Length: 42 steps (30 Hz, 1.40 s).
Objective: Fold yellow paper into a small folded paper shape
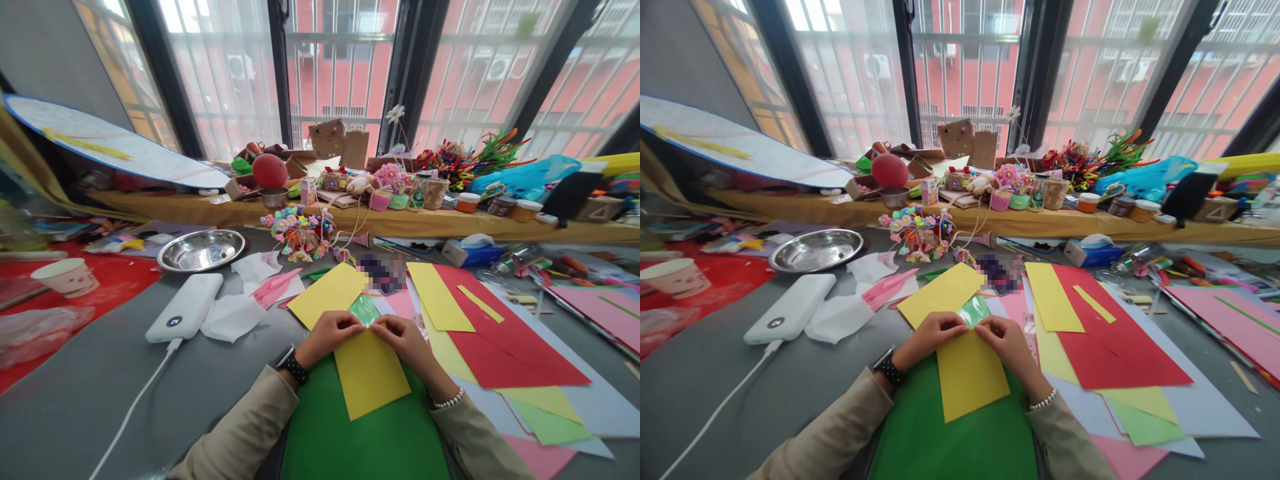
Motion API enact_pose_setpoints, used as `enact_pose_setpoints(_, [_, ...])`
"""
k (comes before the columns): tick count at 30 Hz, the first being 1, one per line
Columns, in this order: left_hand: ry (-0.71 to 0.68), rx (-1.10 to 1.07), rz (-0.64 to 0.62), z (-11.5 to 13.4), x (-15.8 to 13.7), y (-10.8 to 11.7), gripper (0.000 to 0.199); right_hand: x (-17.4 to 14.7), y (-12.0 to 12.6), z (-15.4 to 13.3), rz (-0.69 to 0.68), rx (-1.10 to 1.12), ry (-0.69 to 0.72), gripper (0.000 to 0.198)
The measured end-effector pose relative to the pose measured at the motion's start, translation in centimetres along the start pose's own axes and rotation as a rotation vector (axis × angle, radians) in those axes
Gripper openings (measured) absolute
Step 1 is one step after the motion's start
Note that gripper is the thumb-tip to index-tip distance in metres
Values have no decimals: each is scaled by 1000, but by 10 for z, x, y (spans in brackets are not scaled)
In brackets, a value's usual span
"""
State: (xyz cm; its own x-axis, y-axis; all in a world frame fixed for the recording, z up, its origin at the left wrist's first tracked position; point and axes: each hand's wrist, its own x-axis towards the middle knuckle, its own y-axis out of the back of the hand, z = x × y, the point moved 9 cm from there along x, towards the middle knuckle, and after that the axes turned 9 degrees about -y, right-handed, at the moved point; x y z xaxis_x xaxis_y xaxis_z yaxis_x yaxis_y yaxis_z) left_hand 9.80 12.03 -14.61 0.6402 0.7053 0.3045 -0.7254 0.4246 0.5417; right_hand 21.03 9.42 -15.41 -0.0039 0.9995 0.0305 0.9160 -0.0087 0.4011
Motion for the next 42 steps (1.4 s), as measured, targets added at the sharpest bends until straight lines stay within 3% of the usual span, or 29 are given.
enact_pose_setpoints(7, [-7,-22,-45,0,0,-5,27,-1,2,-2,25,-12,6,24])
enact_pose_setpoints(17, [54,18,73,-4,1,9,27,2,29,20,173,146,-99,28])
enact_pose_setpoints(20, [42,64,77,-5,1,10,27,3,37,18,206,159,-69,26])
enact_pose_setpoints(25, [-1,181,64,-2,2,8,23,9,69,7,379,220,29,18])
enact_pose_setpoints(31, [-77,415,33,15,-3,5,18,45,75,-6,417,-178,168,23])
enact_pose_setpoints(35, [-130,529,-52,21,-6,-2,18,69,63,3,415,-274,194,27])
enact_pose_setpoints(42, [-75,556,-78,13,-5,-5,16,88,52,26,411,-436,166,41])
